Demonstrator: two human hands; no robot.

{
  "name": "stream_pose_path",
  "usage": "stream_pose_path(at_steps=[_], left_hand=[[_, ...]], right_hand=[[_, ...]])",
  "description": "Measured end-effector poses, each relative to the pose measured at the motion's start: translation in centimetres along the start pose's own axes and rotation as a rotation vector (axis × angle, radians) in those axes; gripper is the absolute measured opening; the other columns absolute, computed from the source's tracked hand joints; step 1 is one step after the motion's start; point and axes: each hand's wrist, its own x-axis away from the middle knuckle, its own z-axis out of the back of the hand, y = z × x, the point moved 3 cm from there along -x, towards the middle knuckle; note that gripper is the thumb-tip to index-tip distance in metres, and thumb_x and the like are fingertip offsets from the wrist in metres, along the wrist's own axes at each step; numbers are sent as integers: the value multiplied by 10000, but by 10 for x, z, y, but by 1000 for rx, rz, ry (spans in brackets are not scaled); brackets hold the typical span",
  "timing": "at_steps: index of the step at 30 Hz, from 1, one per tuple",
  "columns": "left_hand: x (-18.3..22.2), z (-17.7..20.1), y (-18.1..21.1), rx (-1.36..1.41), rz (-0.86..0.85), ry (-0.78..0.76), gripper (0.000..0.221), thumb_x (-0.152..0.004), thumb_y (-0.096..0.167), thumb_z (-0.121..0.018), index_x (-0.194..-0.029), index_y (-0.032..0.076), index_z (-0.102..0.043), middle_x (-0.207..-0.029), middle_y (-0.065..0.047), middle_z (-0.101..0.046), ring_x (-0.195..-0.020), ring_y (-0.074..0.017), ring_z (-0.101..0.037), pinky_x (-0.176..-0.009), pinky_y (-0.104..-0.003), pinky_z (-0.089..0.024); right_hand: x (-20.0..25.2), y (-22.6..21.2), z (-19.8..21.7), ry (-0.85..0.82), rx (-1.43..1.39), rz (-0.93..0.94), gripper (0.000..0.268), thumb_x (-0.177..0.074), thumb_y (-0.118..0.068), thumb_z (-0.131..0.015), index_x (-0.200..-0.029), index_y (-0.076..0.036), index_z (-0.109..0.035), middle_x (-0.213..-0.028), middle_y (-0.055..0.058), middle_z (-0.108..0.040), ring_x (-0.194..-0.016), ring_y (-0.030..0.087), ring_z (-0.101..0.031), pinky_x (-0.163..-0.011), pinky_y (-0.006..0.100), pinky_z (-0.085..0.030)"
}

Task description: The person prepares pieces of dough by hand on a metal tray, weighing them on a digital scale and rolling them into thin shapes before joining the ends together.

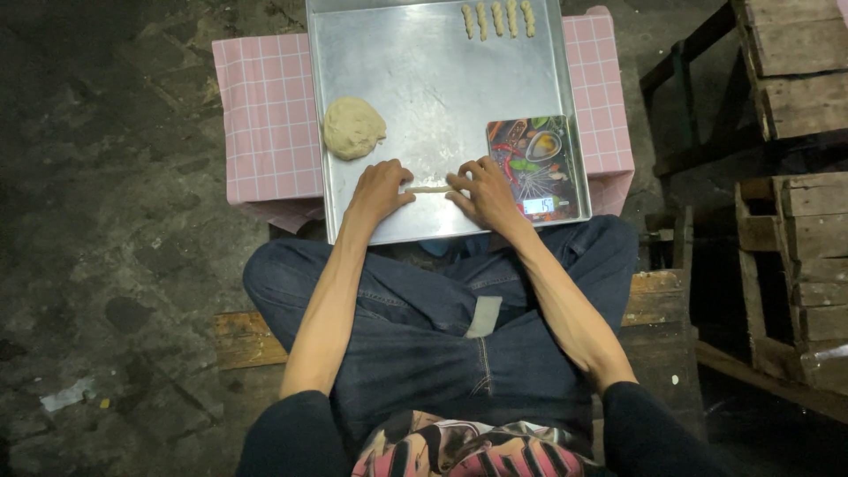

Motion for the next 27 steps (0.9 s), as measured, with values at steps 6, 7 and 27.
stream_pose_path(at_steps=[6,7,27], left_hand=[[-3,-6,1,37,18,1,82,-867,145,-796,-874,63,-798,-839,-133,-712,-849,-322,-692,-780,-432,-529],[-3,-5,0,37,17,0,82,-867,145,-796,-874,63,-798,-839,-133,-712,-849,-322,-692,-780,-432,-529],[-19,-33,1,-68,-115,100,80,-890,186,-762,-880,125,-814,-805,-93,-681,-788,-268,-634,-749,-382,-488]], right_hand=[[-4,-11,-15,27,18,4,119,-887,-250,-772,-995,-238,-818,-1001,26,-642,-963,290,-557,-792,399,-462],[-4,-10,-16,27,18,2,119,-887,-250,-772,-995,-238,-818,-1001,26,-642,-963,290,-557,-792,399,-462],[0,-5,-25,2,71,-17,149,-944,-269,-704,-1045,-238,-809,-1015,38,-638,-978,284,-549,-791,395,-459]])
